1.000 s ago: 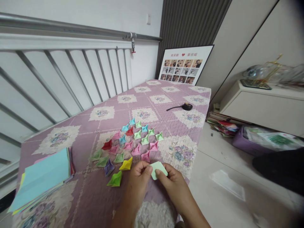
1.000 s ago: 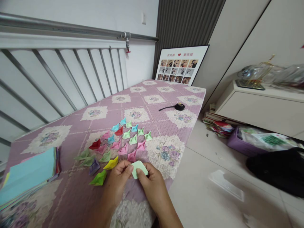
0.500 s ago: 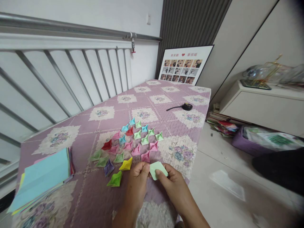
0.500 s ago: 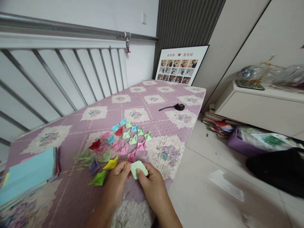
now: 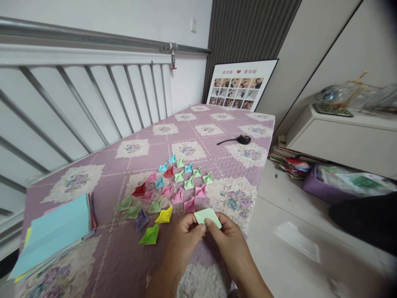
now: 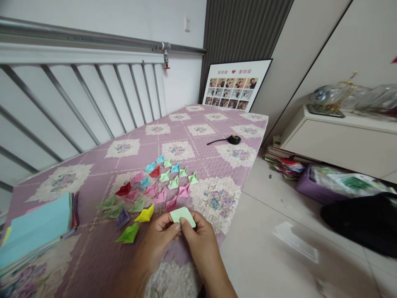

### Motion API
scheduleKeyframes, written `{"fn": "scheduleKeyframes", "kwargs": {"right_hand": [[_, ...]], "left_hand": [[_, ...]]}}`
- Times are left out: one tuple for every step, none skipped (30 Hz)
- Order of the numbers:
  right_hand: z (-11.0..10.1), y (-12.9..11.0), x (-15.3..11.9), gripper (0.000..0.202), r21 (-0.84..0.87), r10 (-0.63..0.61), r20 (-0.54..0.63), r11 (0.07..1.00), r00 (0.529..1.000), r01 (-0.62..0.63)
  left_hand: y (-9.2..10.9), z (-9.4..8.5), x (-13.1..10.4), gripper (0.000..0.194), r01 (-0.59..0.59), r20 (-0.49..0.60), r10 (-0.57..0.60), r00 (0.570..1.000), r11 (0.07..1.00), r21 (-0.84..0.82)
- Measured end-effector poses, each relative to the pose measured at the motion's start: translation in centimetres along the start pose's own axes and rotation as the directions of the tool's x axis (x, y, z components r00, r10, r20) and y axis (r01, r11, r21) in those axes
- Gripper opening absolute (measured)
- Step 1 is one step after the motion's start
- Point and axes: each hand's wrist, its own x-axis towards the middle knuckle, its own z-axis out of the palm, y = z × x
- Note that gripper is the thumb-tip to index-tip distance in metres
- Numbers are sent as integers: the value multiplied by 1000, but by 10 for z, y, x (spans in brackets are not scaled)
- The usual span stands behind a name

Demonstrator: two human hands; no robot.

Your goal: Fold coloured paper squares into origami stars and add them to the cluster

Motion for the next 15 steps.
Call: {"fn": "scheduleKeyframes", "kwargs": {"right_hand": [[0,0,0,32,10,-2,10,1000,1000,2],[0,0,0,31,13,-5,19,1000,1000,5],[1,0,0,31,8,-12,26,1000,1000,12],[1,1,1,30,-3,-23,27,1000,999,23],[1,3,1,30,-15,-40,20,999,999,40],[1,4,1,29,-28,-61,5,998,998,61],[1,6,1,29,-46,-89,-23,995,996,88],[1,8,1,28,-80,-122,-59,990,991,117],[1,9,1,26,-131,-163,-97,980,982,150],[0,11,1,23,-193,-214,-120,963,969,189],[0,12,0,19,-259,-270,-121,938,955,232],[0,13,0,15,-315,-325,-102,907,940,279],[-1,13,0,11,-352,-371,-68,878,926,325],[-1,13,-1,9,-371,-401,-29,855,915,363],[-1,14,-1,8,-377,-419,4,840,908,389]], "left_hand": [[-1,0,0,18,6,-7,-6,1000,1000,9],[-2,0,0,17,13,-16,-13,1000,1000,20],[-2,0,1,17,19,-26,-18,1000,999,33],[-3,0,1,17,23,-35,-21,999,999,47],[-4,0,2,17,23,-49,-20,999,998,58],[-5,-1,2,18,21,-60,-18,998,998,65],[-6,-1,3,18,19,-70,-14,997,998,66],[-7,-1,3,19,15,-80,-10,997,998,63],[-8,-2,4,20,9,-90,-4,996,998,55],[-8,-2,4,20,3,-98,1,995,999,44],[-8,-2,5,21,-1,-102,4,995,1000,31],[-7,-2,5,22,-7,-104,9,995,1000,20],[-7,-2,5,22,-14,-105,15,994,1000,13],[-6,-2,4,21,-22,-103,22,994,1000,7],[-4,-2,4,21,-28,-99,28,995,1000,2]]}}
